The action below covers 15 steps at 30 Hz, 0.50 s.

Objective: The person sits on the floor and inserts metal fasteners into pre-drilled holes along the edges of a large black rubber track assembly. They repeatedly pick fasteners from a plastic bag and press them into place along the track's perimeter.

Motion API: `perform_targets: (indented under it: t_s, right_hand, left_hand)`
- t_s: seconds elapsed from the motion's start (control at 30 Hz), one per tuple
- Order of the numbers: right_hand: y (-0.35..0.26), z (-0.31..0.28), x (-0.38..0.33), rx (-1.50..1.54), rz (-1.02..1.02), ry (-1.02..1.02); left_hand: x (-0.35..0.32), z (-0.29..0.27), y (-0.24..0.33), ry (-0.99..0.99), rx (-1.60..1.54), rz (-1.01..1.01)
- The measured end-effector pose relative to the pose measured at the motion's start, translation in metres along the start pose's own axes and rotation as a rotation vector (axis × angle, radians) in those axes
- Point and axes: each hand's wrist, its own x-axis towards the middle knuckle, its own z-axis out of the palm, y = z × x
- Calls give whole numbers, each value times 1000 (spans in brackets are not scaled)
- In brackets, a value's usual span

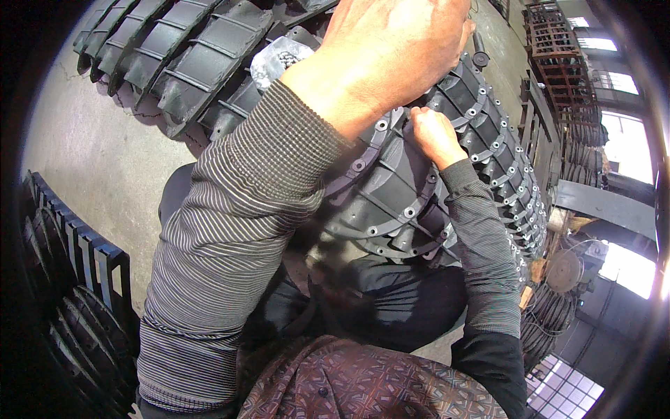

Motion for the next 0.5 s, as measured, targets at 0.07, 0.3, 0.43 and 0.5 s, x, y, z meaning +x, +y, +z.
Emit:
perform_targets:
  t_s: [0.07,0.3,0.43,0.5]
  right_hand:
    - [2,2,-1,23,21,4]
    - [4,7,-2,53,139,-28]
    - [4,6,-5,44,179,-33]
    - [5,6,-8,46,201,-59]
  left_hand:
    - [1,0,0,-24,3,-20]
    - [-1,0,-1,19,38,10]
    - [-2,-1,-2,16,-10,0]
    - [-3,-2,-3,34,15,10]
